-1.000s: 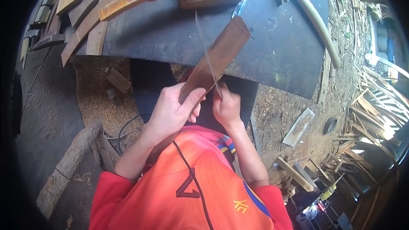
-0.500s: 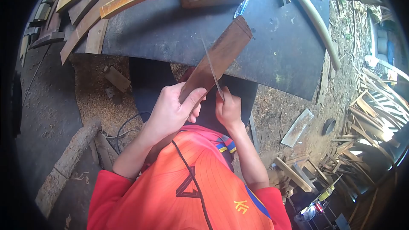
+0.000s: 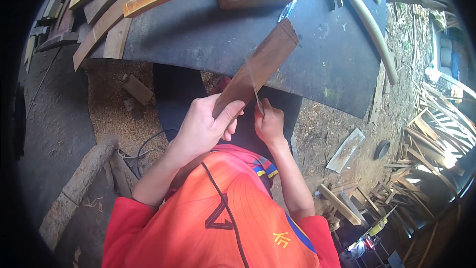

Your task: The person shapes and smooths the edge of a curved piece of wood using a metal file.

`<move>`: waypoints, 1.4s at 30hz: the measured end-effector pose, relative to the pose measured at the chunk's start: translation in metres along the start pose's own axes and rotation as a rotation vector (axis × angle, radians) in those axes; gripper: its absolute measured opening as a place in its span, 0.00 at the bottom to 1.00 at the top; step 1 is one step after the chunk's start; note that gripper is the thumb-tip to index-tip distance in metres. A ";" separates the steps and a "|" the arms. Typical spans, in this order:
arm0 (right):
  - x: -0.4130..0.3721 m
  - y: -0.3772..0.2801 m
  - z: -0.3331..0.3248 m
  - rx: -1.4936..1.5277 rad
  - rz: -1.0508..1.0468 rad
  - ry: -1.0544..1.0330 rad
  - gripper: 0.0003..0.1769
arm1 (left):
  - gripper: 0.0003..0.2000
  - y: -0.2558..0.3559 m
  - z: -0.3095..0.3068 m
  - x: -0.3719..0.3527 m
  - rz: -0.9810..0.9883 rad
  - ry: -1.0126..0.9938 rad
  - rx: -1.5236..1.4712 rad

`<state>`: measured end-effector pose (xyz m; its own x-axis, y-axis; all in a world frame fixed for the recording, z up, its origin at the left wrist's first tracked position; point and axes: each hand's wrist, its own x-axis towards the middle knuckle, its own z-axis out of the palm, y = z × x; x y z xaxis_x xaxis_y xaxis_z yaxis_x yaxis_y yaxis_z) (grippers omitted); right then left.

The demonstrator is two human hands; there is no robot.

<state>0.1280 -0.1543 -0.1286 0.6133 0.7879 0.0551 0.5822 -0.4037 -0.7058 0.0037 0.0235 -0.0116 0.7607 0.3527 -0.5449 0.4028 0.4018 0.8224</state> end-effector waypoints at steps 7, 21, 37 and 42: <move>-0.011 0.013 0.014 0.051 0.067 -0.055 0.01 | 0.16 -0.004 -0.003 0.001 -0.015 0.018 -0.033; 0.008 -0.026 -0.011 0.101 0.104 -0.053 0.03 | 0.17 -0.002 0.005 -0.001 -0.018 0.020 -0.009; 0.013 -0.026 -0.006 0.125 0.162 -0.051 0.07 | 0.16 -0.003 0.008 -0.003 -0.055 0.009 -0.027; -0.011 0.004 0.009 0.050 0.255 -0.164 0.08 | 0.16 -0.007 0.005 -0.001 0.002 0.041 -0.059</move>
<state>0.1186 -0.1607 -0.1387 0.6394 0.7305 -0.2397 0.3915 -0.5777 -0.7162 0.0028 0.0162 -0.0159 0.7394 0.3879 -0.5504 0.3696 0.4495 0.8133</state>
